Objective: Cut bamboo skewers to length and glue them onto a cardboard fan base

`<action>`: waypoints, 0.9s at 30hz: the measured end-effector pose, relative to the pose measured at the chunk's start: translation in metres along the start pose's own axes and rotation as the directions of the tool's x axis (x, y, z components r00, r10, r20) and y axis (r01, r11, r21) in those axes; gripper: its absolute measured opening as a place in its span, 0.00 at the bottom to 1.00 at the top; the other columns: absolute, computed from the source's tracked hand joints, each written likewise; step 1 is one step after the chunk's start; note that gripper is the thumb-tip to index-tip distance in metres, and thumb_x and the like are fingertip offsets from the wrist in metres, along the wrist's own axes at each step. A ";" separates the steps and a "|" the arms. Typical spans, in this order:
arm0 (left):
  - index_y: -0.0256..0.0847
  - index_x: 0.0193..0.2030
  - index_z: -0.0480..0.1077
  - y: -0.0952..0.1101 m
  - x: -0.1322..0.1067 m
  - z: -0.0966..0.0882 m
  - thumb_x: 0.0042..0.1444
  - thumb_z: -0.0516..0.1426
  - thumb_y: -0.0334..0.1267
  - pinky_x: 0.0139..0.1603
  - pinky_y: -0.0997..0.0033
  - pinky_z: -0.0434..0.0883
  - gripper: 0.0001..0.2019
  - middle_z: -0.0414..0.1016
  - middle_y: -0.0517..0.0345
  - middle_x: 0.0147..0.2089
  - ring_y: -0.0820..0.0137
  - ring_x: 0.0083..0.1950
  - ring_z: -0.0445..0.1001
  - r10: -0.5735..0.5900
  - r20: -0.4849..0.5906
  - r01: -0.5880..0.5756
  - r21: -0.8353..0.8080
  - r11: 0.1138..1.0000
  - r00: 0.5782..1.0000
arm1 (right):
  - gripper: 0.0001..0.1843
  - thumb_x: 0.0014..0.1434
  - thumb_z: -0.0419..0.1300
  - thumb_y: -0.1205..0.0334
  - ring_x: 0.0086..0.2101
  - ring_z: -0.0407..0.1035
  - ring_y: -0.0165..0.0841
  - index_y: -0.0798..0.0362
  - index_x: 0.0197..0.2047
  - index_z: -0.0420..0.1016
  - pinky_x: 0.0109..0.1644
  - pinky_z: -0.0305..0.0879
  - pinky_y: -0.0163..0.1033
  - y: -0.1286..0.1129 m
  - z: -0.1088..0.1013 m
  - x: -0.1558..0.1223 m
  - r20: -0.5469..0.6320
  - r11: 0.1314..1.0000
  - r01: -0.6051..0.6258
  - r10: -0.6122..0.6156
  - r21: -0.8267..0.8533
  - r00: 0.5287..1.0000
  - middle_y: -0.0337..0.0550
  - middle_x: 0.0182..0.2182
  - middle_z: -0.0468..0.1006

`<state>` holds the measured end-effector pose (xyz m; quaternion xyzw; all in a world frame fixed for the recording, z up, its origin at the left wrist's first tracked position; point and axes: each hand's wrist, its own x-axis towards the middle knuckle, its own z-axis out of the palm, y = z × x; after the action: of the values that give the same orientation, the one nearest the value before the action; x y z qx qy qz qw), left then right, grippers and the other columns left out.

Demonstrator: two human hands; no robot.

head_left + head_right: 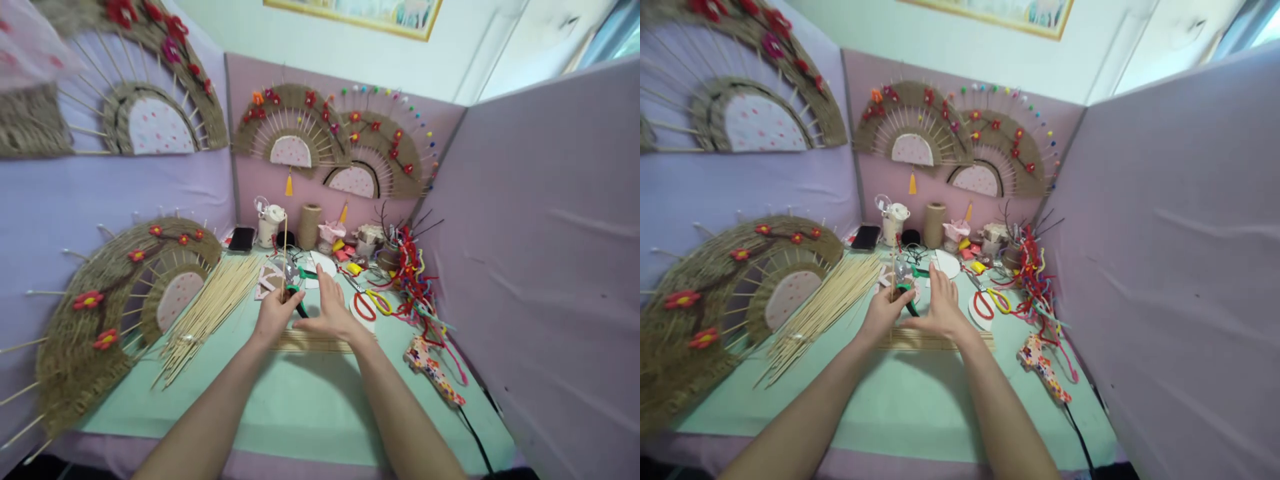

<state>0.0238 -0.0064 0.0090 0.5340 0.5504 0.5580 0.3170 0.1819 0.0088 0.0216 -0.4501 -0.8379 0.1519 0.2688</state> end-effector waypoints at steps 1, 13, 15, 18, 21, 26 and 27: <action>0.37 0.26 0.67 0.000 0.000 0.001 0.48 0.60 0.52 0.26 0.75 0.57 0.18 0.61 0.66 0.22 0.75 0.25 0.59 0.018 0.023 -0.018 0.005 1.000 1.000 | 0.70 0.42 0.67 0.42 0.67 0.35 0.49 0.47 0.70 0.17 0.66 0.34 0.62 0.000 0.004 -0.001 -0.020 1.000 -0.012 0.012 0.007 1.000 0.55 0.69 0.39; 0.39 0.44 0.69 0.011 -0.011 -0.001 0.57 0.54 0.50 0.29 0.74 0.62 0.16 0.67 0.63 0.26 0.73 0.27 0.64 0.203 0.109 -0.210 0.053 0.976 0.973 | 0.56 0.44 0.63 0.52 0.58 0.54 0.51 0.59 0.69 0.41 0.63 0.48 0.58 0.001 0.015 -0.006 -0.331 0.965 -0.133 0.205 0.228 0.921 0.59 0.55 0.59; 0.40 0.51 0.67 0.012 -0.010 -0.007 0.62 0.48 0.49 0.32 0.73 0.64 0.18 0.69 0.61 0.27 0.72 0.28 0.66 0.251 0.055 -0.253 0.031 0.967 0.967 | 0.53 0.45 0.62 0.51 0.59 0.54 0.50 0.61 0.68 0.44 0.64 0.50 0.55 0.008 0.011 -0.004 -0.287 0.902 -0.196 0.318 0.384 0.904 0.60 0.57 0.58; 0.41 0.48 0.69 0.011 -0.005 -0.016 0.64 0.46 0.47 0.36 0.72 0.66 0.17 0.70 0.61 0.27 0.71 0.31 0.69 0.295 -0.025 -0.291 0.093 0.952 0.955 | 0.47 0.49 0.60 0.49 0.61 0.54 0.46 0.56 0.67 0.48 0.65 0.49 0.52 0.021 0.006 -0.005 -0.180 0.788 -0.187 0.352 0.587 0.919 0.56 0.60 0.58; 0.40 0.45 0.72 0.008 0.004 -0.024 0.63 0.48 0.46 0.40 0.70 0.67 0.16 0.73 0.58 0.31 0.69 0.35 0.71 0.317 -0.074 -0.303 0.153 0.941 0.946 | 0.43 0.51 0.59 0.49 0.62 0.52 0.43 0.51 0.67 0.49 0.66 0.47 0.51 0.028 0.002 -0.009 -0.126 0.747 -0.104 0.245 0.657 0.961 0.50 0.63 0.57; 0.39 0.44 0.75 0.003 0.013 -0.032 0.61 0.51 0.42 0.50 0.66 0.67 0.14 0.77 0.50 0.45 0.64 0.48 0.73 0.368 -0.080 -0.346 0.206 0.915 0.926 | 0.45 0.48 0.62 0.54 0.63 0.51 0.43 0.49 0.67 0.50 0.67 0.45 0.50 0.015 -0.006 -0.022 -0.016 0.829 -0.118 0.151 0.546 0.988 0.50 0.63 0.57; 0.39 0.45 0.75 0.002 0.014 -0.032 0.61 0.51 0.42 0.50 0.66 0.67 0.14 0.77 0.50 0.45 0.64 0.48 0.73 0.356 -0.081 -0.335 0.199 0.921 0.931 | 0.45 0.48 0.63 0.55 0.63 0.52 0.43 0.50 0.67 0.51 0.67 0.46 0.51 0.011 -0.007 -0.025 0.017 0.848 -0.129 0.140 0.513 0.990 0.51 0.63 0.57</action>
<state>-0.0089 -0.0025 0.0199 0.6162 0.5135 0.5827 0.1306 0.2048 -0.0056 0.0140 -0.4214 -0.7307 0.3833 0.3763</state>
